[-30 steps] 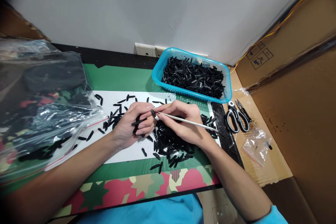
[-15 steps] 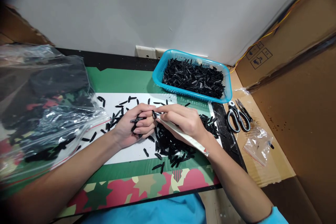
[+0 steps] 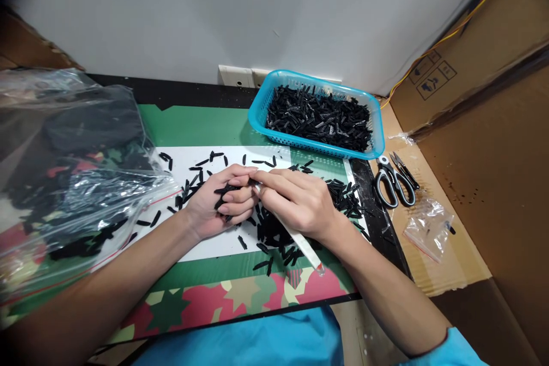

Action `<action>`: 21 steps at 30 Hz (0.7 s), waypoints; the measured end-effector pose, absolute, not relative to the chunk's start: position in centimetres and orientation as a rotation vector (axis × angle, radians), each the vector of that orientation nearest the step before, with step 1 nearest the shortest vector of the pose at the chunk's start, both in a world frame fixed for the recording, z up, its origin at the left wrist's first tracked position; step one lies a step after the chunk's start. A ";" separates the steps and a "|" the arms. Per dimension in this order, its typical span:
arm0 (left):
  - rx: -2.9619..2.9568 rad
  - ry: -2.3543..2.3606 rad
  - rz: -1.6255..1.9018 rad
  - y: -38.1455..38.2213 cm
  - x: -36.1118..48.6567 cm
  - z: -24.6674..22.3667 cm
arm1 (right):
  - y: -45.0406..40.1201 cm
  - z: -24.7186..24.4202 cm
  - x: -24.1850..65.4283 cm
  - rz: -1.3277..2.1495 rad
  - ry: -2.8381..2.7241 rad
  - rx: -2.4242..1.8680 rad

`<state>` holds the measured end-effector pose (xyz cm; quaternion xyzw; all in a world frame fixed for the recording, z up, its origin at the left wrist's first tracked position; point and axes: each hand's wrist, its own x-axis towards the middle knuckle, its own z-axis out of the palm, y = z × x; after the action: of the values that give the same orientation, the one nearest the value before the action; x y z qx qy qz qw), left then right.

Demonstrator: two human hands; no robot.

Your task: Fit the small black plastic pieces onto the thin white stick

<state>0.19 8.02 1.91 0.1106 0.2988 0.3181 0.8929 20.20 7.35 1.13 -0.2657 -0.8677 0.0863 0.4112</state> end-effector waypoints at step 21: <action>0.386 0.643 0.737 7.4 1.0 2.2 | 6.4 0.6 19.0 0.059 -2.088 -0.984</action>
<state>0.95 7.40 2.16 0.1842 0.3068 0.3518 0.8650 18.95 6.39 0.64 -0.3898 -0.8270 0.0233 0.4043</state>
